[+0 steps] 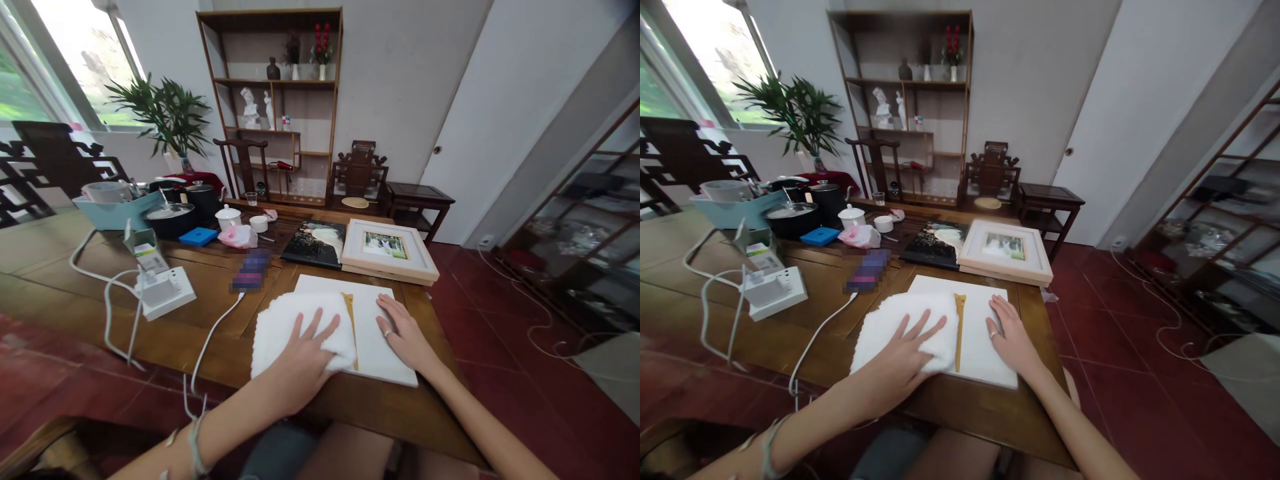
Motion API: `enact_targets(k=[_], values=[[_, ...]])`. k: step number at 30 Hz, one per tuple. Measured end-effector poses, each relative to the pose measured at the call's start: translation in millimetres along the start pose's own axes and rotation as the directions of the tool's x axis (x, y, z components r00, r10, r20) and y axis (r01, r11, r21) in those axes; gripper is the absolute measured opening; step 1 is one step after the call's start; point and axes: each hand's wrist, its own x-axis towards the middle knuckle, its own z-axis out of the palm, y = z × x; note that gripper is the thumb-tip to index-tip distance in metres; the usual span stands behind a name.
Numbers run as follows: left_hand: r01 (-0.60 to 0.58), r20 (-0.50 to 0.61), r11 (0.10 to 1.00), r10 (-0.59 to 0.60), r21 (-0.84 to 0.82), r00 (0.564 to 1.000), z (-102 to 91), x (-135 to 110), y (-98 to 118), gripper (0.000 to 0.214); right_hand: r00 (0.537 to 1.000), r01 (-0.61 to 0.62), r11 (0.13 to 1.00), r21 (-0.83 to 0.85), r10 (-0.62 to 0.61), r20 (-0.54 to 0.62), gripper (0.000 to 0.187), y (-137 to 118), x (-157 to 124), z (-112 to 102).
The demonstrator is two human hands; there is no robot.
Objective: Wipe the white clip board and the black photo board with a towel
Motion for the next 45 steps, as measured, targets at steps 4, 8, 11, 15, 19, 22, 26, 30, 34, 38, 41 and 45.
enact_targets(k=[4, 8, 11, 15, 19, 22, 26, 30, 34, 38, 41, 45], values=[[0.079, 0.021, 0.994, -0.078, -0.072, 0.997, 1.0, 41.5, -15.5, 0.035, 1.000, -0.006, 1.000, 0.006, 0.006, -0.007, 0.038, -1.4, 0.2, 0.1], [0.066, -0.024, 0.998, -0.066, -0.004, 0.998, 4.2, 66.0, -22.6, 0.034, 1.000, 0.008, 1.000, 0.018, -0.008, -0.017, 0.038, -2.2, 0.7, 0.4], [-0.048, -0.009, 0.996, 0.049, 0.077, 0.999, 6.3, 56.3, -13.3, 0.027, 1.000, 0.012, 1.000, 0.010, -0.012, -0.012, 0.038, -2.6, 1.0, 0.7], [-0.154, 0.026, 0.981, 0.151, 0.121, 0.988, 3.9, 14.7, 12.1, 0.023, 1.000, 0.003, 1.000, -0.018, -0.003, 0.000, 0.039, -2.3, 0.9, 2.0], [-0.174, 0.045, 0.983, 0.171, 0.065, 0.984, 0.1, -11.9, 22.6, 0.025, 1.000, 0.006, 1.000, -0.025, -0.006, -0.010, 0.038, -1.4, -0.1, 3.4], [-0.091, 0.046, 0.996, 0.091, 0.002, 0.995, -1.7, -1.0, 4.7, 0.028, 1.000, 0.014, 1.000, -0.012, -0.014, -0.027, 0.037, -1.5, -1.0, 3.5], [0.098, 0.091, 0.994, -0.093, -0.046, 0.991, -6.7, 41.0, -41.4, 0.033, 1.000, 0.011, 1.000, -0.004, -0.011, -0.023, 0.038, -1.9, -1.6, 3.4], [0.211, 0.106, 0.972, -0.200, -0.108, 0.974, -15.6, 82.0, -71.1, 0.045, 0.999, 0.020, 1.000, 0.005, -0.019, -0.036, 0.037, -2.7, -1.3, 3.6], [0.126, 0.074, 0.987, -0.118, -0.104, 0.990, -12.7, 102.7, -59.4, 0.043, 0.999, 0.021, 1.000, -0.001, -0.021, -0.035, 0.037, -4.5, -0.6, 3.0], [-0.060, 0.028, 0.998, 0.059, 0.026, 0.998, -0.1, 94.4, -24.5, 0.031, 0.999, 0.025, 1.000, -0.009, -0.026, -0.023, 0.037, -4.7, -0.9, 2.7], [-0.174, 0.050, 0.979, 0.170, 0.105, 0.984, 5.9, 67.6, 1.9, 0.026, 1.000, 0.013, 1.000, -0.001, -0.013, -0.019, 0.037, -3.0, -1.7, 3.5], [-0.279, 0.059, 0.952, 0.273, 0.123, 0.960, 10.8, 24.2, 26.4, 0.023, 1.000, 0.007, 1.000, 0.016, -0.006, -0.028, 0.037, -0.7, -2.3, 4.5]])
